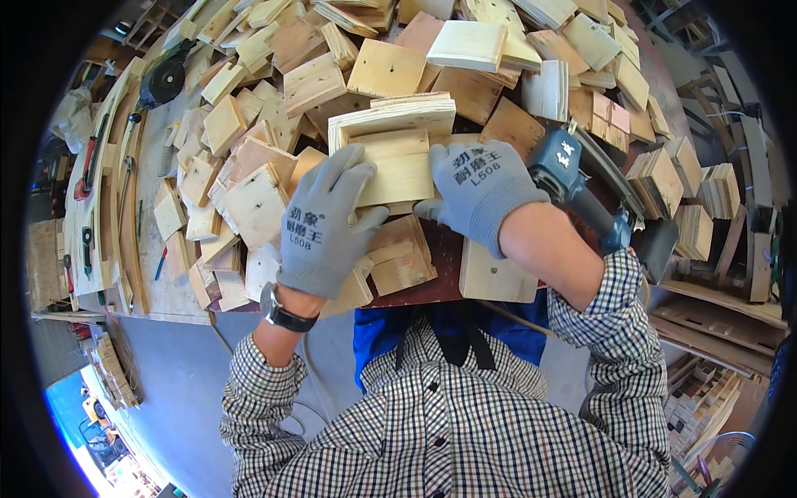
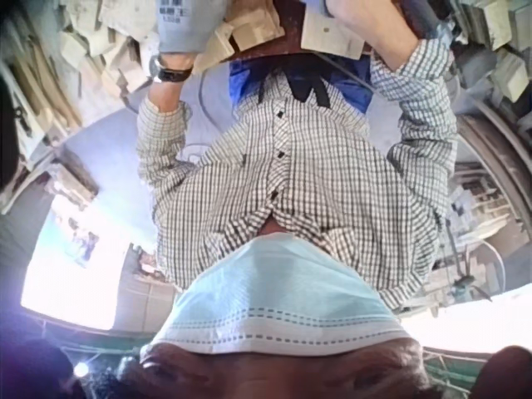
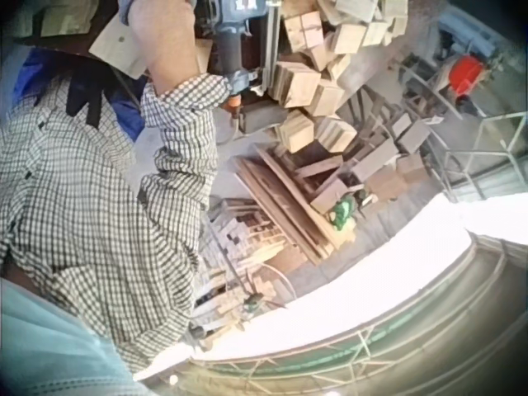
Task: The person assembles small wooden boxes by hand, picking up pre-cut wooden pieces and joining them into box shapes. They repeatedly pick pieces from a large pile, align them, and use a handheld power tool to fasten the joints. The assembled boxes are placed on the work surface as they are completed.
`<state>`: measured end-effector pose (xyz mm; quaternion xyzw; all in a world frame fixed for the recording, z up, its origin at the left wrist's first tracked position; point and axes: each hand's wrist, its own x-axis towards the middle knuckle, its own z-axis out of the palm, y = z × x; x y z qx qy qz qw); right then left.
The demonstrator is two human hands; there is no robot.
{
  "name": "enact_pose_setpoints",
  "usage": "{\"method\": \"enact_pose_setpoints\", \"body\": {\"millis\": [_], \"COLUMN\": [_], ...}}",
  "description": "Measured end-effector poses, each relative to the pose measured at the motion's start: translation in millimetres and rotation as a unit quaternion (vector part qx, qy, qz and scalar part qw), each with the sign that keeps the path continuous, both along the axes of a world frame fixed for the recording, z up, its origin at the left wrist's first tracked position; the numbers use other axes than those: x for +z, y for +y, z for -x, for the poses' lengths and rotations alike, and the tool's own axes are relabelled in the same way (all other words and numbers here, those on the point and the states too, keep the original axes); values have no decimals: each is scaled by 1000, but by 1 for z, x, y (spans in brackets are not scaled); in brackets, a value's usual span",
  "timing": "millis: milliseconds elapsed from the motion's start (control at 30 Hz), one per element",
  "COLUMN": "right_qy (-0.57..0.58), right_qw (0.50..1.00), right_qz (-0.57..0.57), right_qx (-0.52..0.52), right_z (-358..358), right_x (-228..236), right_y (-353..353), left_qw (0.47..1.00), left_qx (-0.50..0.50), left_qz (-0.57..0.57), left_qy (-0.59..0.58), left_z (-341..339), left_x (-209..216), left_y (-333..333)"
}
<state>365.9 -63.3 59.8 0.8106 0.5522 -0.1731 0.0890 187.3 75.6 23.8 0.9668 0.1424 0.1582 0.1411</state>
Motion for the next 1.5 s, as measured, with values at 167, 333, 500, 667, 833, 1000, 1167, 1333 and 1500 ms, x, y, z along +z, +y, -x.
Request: {"method": "enact_pose_setpoints", "body": {"millis": [167, 333, 500, 667, 833, 1000, 1167, 1333, 1500], "right_qy": [-91, -87, -63, -100, -102, -107, -84, -70, -44], "right_qw": [996, 990, 993, 988, 989, 990, 992, 996, 988], "right_qz": [-11, -105, -99, -107, -100, -82, -89, -51, -149], "right_qx": [-14, 45, 34, 44, 38, 32, 9, -19, 4], "right_z": [12, 8, 14, 18, 18, 12, 14, 17, 13], "right_x": [25, 20, 13, 12, 10, 6, 4, 19, -1], "right_y": [-4, -12, -3, 0, 1, 4, -3, 13, 0], "left_qw": [993, 995, 993, 991, 987, 987, 987, 986, 988], "left_qx": [59, 71, 66, 78, 72, 76, 72, 87, 104], "left_qz": [39, 32, 9, 38, 67, 85, 98, 119, 86], "left_qy": [-98, -58, 101, 105, 127, 115, 105, 78, 74], "left_z": [19, 60, 100, 127, 127, 121, 119, 120, 113], "left_x": [12, 36, 28, 16, 9, -9, -6, -11, -8], "left_y": [-11, -11, -27, -35, -27, -26, -26, -28, -31]}}
